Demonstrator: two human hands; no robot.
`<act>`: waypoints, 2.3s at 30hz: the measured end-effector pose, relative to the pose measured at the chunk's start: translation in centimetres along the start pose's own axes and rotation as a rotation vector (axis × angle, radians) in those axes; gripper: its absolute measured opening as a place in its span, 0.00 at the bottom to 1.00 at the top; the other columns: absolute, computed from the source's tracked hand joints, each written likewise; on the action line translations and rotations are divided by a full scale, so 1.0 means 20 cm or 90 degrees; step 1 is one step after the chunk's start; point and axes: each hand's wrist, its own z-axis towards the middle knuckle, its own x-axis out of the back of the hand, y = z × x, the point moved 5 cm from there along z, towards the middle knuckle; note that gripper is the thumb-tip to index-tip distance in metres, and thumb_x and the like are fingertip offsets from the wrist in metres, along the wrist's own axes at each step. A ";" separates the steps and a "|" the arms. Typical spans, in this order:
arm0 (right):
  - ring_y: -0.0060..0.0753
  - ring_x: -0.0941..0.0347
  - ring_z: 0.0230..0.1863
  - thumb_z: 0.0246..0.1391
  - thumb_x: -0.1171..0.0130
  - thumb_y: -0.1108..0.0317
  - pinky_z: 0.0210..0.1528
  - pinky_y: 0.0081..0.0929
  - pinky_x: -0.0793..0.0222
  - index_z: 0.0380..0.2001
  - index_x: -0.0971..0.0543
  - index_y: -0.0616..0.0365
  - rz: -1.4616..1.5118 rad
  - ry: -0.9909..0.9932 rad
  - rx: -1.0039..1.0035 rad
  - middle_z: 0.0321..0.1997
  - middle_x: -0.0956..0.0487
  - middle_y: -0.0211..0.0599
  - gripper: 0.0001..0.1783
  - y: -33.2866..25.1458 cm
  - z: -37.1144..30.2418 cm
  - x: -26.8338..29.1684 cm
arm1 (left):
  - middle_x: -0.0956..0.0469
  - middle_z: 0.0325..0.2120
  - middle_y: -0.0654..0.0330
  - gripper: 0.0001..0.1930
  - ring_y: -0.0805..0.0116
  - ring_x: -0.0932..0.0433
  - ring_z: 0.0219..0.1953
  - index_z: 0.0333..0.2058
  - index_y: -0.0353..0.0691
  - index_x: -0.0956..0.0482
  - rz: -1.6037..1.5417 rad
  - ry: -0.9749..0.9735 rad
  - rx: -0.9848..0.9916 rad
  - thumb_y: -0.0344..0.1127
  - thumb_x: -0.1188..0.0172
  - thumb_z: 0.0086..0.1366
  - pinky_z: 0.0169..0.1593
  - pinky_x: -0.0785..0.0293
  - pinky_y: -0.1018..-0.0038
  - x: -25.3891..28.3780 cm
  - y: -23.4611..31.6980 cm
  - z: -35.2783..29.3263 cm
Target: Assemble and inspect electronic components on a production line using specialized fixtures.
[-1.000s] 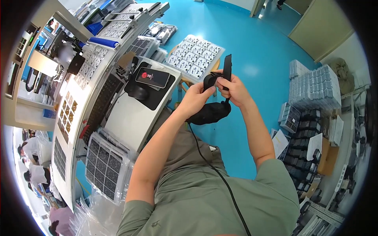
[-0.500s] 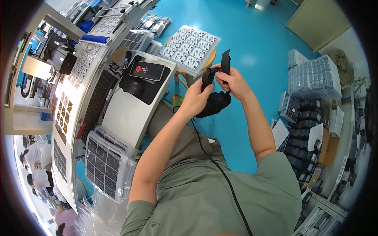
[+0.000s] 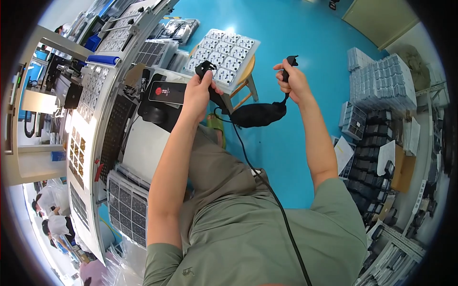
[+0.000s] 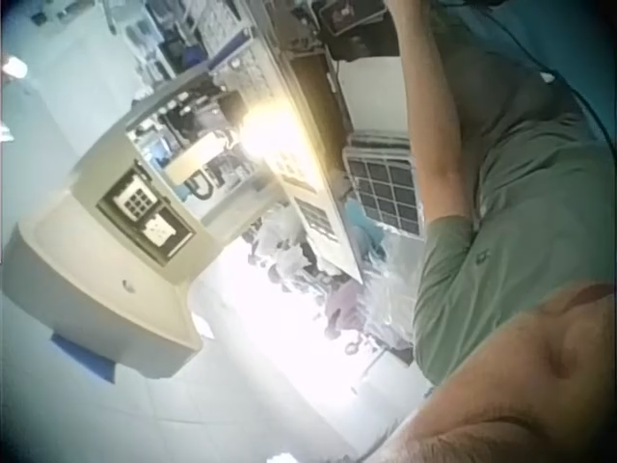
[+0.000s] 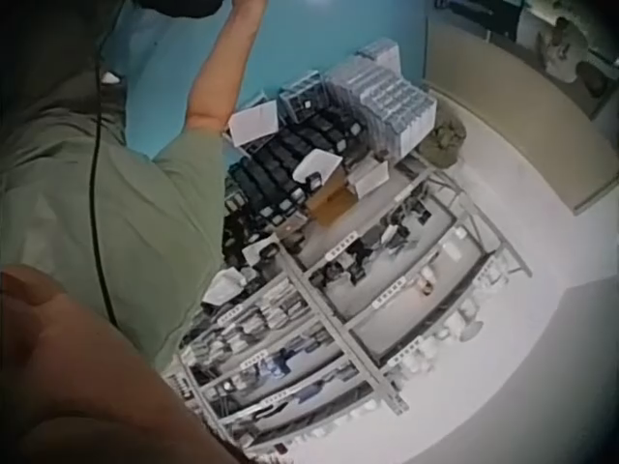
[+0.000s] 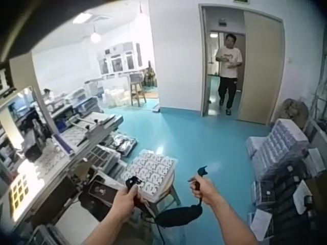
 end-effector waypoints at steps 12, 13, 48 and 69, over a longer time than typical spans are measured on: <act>0.16 0.49 0.17 0.80 0.61 0.48 0.19 0.23 0.56 0.50 0.23 0.64 0.067 -0.019 0.059 0.30 0.27 0.30 0.28 -0.08 0.36 0.03 | 0.27 0.32 0.61 0.13 0.63 0.19 0.33 0.43 0.37 0.31 0.019 0.136 -0.031 0.40 0.42 0.84 0.42 0.14 0.60 0.10 0.11 0.25; 0.16 0.49 0.17 0.80 0.61 0.49 0.20 0.23 0.56 0.51 0.24 0.64 0.057 -0.005 0.055 0.30 0.27 0.30 0.27 -0.09 0.39 0.02 | 0.27 0.32 0.61 0.13 0.63 0.19 0.33 0.43 0.37 0.31 0.019 0.139 -0.032 0.40 0.42 0.84 0.42 0.14 0.60 0.11 0.12 0.28; 0.19 0.49 0.15 0.77 0.45 0.41 0.17 0.24 0.60 0.37 0.32 0.49 0.129 0.176 -0.098 0.32 0.29 0.42 0.24 -0.07 1.07 0.25 | 0.19 0.37 0.47 0.11 0.53 0.21 0.33 0.45 0.27 0.20 0.132 0.433 0.256 0.27 0.48 0.71 0.36 0.29 0.54 0.62 0.01 1.09; 0.14 0.46 0.23 0.71 0.35 0.44 0.22 0.22 0.58 0.32 0.23 0.51 -0.171 0.117 -0.127 0.29 0.33 0.19 0.23 0.08 0.99 0.05 | 0.13 0.55 0.42 0.17 0.39 0.12 0.56 0.52 0.30 0.12 1.249 -0.283 0.365 0.26 0.40 0.67 0.56 0.17 0.49 0.73 -0.08 1.18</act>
